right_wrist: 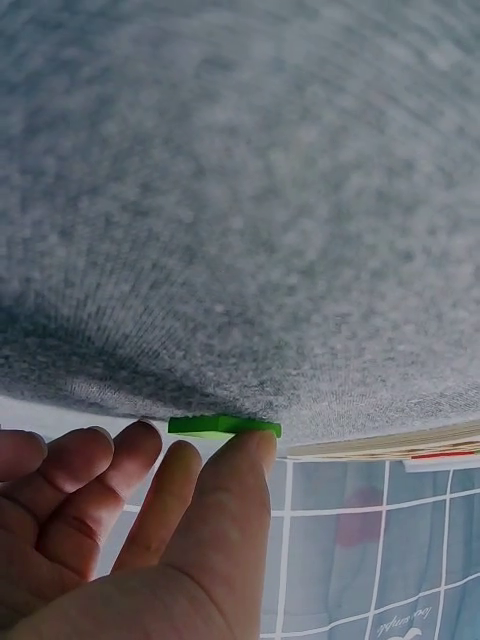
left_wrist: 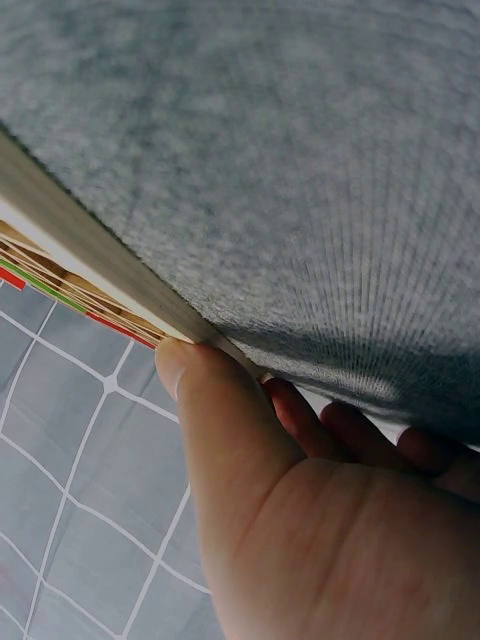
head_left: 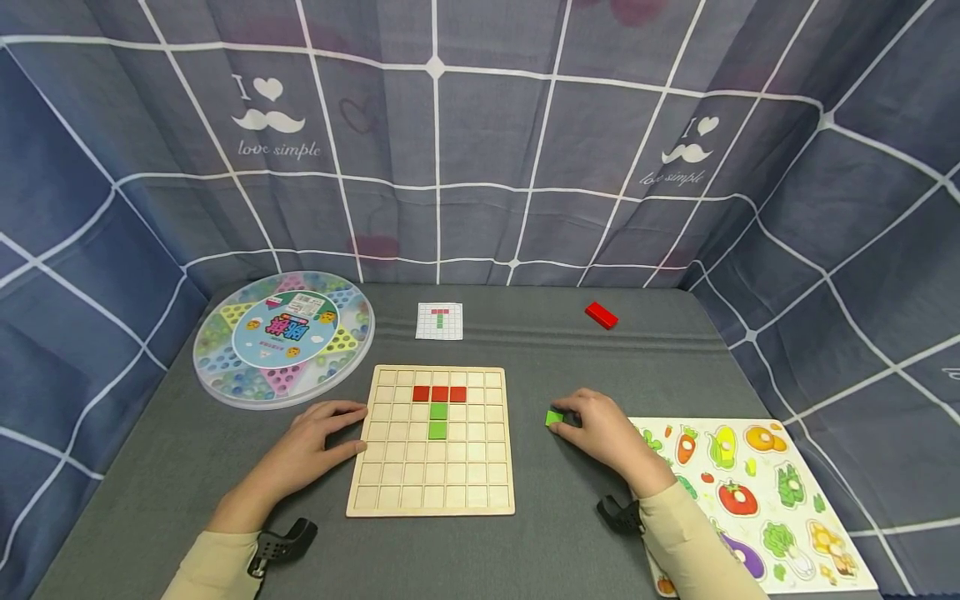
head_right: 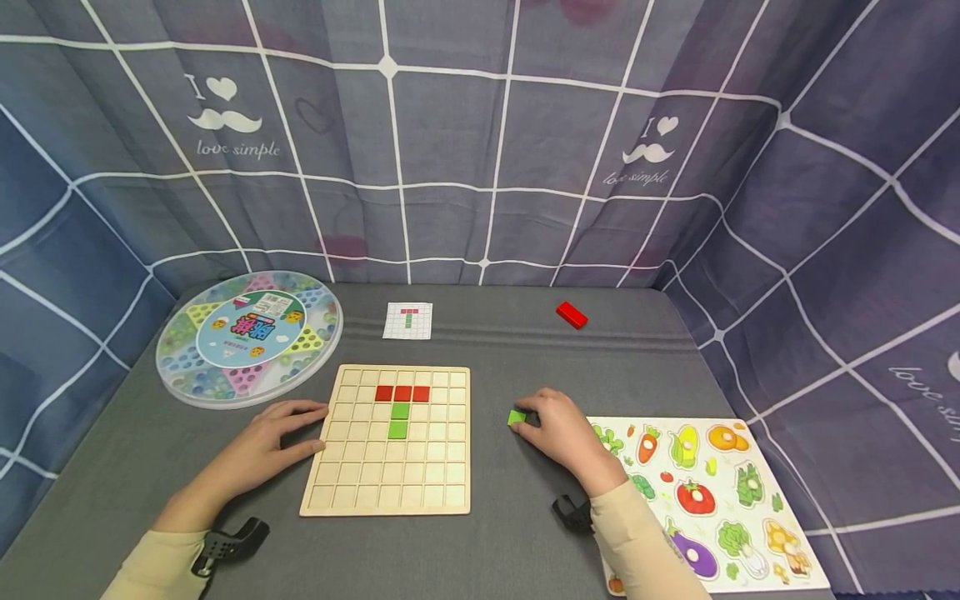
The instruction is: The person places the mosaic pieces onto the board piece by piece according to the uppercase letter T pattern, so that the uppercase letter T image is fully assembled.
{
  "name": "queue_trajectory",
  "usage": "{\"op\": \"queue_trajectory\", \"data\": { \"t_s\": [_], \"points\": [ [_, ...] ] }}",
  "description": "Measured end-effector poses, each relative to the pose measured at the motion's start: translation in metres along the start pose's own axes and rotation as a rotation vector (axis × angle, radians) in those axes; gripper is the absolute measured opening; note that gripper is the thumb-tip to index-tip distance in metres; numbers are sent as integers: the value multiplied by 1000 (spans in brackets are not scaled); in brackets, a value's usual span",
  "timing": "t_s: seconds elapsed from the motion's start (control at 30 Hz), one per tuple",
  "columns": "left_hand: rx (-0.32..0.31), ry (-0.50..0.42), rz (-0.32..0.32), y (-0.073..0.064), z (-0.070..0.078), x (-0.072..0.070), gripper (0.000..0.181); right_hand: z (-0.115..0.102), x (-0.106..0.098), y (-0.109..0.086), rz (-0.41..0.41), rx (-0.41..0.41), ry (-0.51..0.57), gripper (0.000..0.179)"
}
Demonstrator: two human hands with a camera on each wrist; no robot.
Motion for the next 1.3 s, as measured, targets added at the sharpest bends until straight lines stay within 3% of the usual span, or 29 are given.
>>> {"op": "queue_trajectory", "data": {
  "t_s": [1.3],
  "points": [
    [-10, -2, -9, 0, 0, 0, 55, -3, 1, -1, 13, -48, -22, 24]
  ]
}}
Point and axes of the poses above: each hand's wrist, its own y-axis towards the middle knuckle, its own x-axis out of the palm, z = x × y, the point moved 6 cm from there along y, towards the middle knuckle, and after that the axes turned 3 degrees about -z, right-handed, at the moved point
